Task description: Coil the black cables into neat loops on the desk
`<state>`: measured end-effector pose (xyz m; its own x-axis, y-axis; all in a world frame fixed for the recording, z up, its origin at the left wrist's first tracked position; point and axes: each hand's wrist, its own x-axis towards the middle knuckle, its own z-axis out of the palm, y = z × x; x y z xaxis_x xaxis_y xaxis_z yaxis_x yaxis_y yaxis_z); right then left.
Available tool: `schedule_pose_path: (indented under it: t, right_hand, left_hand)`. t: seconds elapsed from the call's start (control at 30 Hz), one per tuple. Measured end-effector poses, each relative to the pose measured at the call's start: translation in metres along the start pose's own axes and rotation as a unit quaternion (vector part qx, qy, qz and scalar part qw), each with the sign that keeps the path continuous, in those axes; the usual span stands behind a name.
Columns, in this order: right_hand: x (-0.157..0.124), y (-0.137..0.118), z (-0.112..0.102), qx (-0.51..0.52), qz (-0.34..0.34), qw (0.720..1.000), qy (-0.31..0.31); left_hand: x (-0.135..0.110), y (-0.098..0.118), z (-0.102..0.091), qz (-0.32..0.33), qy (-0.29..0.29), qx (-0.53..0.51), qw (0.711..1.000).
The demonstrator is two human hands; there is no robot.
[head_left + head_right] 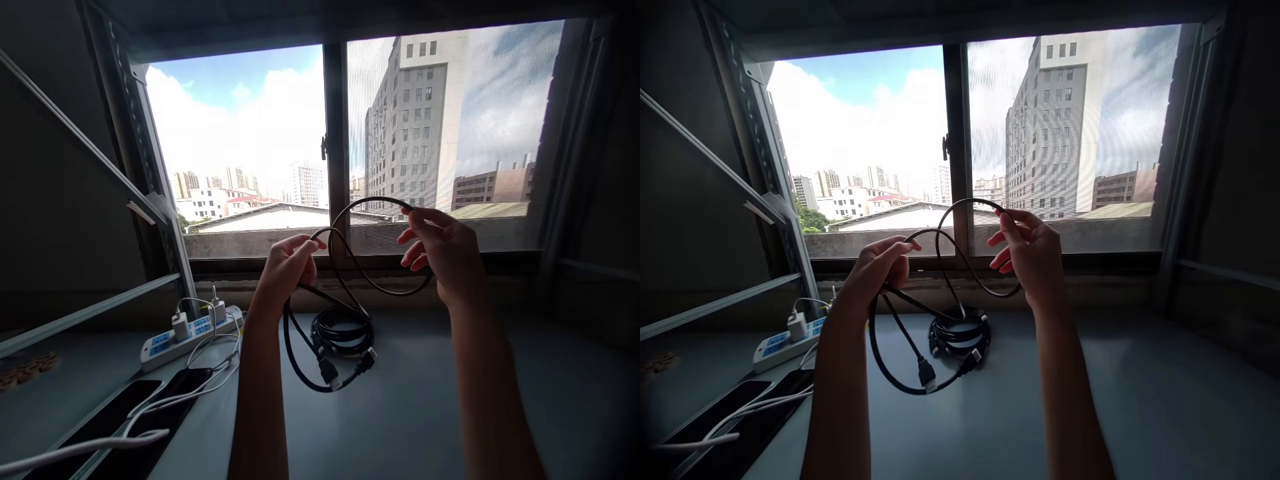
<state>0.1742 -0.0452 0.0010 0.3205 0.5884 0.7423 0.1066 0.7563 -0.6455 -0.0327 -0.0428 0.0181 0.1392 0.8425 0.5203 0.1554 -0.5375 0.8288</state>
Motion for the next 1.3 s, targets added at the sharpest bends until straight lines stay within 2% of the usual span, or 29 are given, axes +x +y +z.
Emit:
schedule_pose_path:
  t: [0.13,0.37,0.5,0.6,0.7,0.77,0.83,0.93,1.0,1.13,1.3]
  right_hand:
    - [-0.002,-0.002,0.000,0.007,0.014,0.998,-0.053]
    - [-0.011,-0.002,0.018,0.065,0.007,0.980,-0.190]
    - [-0.018,-0.009,0.026,0.106,0.025,0.947,-0.304]
    - [-0.020,-0.011,0.029,0.139,0.061,0.912,-0.381]
    - [-0.020,-0.009,0.032,0.152,0.113,0.883,-0.430]
    - [-0.021,-0.007,0.035,0.156,0.133,0.876,-0.436]
    - [-0.022,-0.006,0.038,0.162,0.134,0.880,-0.425]
    - [-0.025,-0.006,0.043,0.161,0.110,0.910,-0.367]
    - [-0.027,-0.006,0.046,0.149,0.091,0.928,-0.330]
    - [-0.030,-0.008,0.051,0.155,0.066,0.931,-0.323]
    - [-0.029,-0.009,0.054,0.192,0.033,0.935,-0.296]
  left_hand:
    - [0.001,0.000,-0.003,0.024,0.009,-0.007,1.000]
    - [-0.008,0.009,0.010,-0.033,0.011,-0.055,0.998]
    - [-0.008,0.008,0.015,-0.059,0.004,-0.035,0.998]
    - [-0.007,0.006,0.017,-0.017,-0.023,-0.018,0.999]
    - [-0.007,0.008,0.020,0.036,-0.059,-0.036,0.997]
    - [-0.009,0.009,0.023,0.055,-0.068,-0.052,0.995]
    - [-0.009,0.010,0.026,0.074,-0.042,-0.051,0.995]
    - [-0.010,0.010,0.028,0.098,0.022,-0.022,0.995]
    - [-0.009,0.008,0.030,0.119,0.043,-0.013,0.992]
    - [-0.007,0.004,0.032,0.155,0.045,-0.039,0.986]
    - [-0.006,0.003,0.034,0.164,0.061,-0.026,0.984]
